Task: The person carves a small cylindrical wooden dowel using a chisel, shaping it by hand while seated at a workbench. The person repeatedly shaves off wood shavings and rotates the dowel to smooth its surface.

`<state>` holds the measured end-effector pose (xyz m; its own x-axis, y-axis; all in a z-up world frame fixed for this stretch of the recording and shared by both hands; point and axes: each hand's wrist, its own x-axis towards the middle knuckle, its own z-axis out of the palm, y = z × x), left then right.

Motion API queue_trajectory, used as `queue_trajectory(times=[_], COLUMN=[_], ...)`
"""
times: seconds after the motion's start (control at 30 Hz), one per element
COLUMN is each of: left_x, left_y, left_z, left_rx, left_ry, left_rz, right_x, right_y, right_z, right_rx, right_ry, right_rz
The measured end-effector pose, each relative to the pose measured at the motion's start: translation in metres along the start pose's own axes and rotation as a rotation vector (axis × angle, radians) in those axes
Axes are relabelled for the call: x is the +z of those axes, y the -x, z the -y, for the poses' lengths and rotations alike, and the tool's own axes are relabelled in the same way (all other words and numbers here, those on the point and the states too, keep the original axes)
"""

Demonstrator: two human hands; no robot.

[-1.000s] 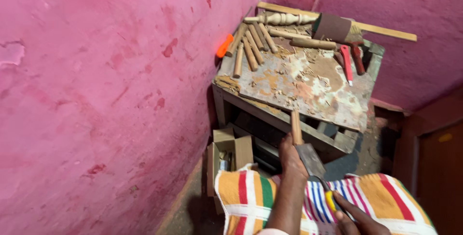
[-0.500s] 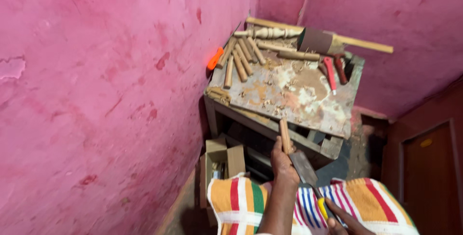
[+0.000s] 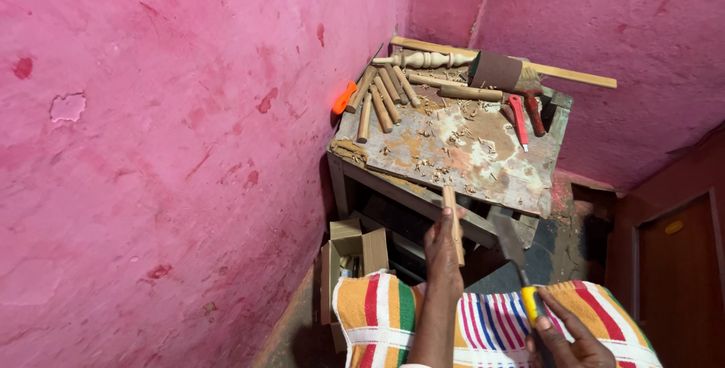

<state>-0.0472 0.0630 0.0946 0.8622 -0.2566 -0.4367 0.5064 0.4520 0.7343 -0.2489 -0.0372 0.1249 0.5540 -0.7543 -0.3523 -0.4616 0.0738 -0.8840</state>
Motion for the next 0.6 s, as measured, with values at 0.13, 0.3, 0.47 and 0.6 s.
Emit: queue_trajectory(times=[0.13, 0.3, 0.47, 0.6], left_x=[-0.001, 0.003, 0.011, 0.018], left_y=[0.005, 0.011, 0.031, 0.045], left_z=[-0.016, -0.029, -0.031, -0.026], left_rx=[0.218, 0.306, 0.310, 0.265], left_ry=[0.083, 0.343, 0.033, -0.058], left_rz=[0.027, 0.056, 0.067, 0.132], right_x=[-0.007, -0.004, -0.001, 0.003], right_y=[0.012, 0.020, 0.021, 0.022], right_z=[0.019, 0.033, 0.037, 0.036], right_rx=[0.046, 0.030, 0.015, 0.009], right_ry=[-0.197, -0.197, -0.174, -0.157], right_rz=[0.038, 0.034, 0.028, 0.040])
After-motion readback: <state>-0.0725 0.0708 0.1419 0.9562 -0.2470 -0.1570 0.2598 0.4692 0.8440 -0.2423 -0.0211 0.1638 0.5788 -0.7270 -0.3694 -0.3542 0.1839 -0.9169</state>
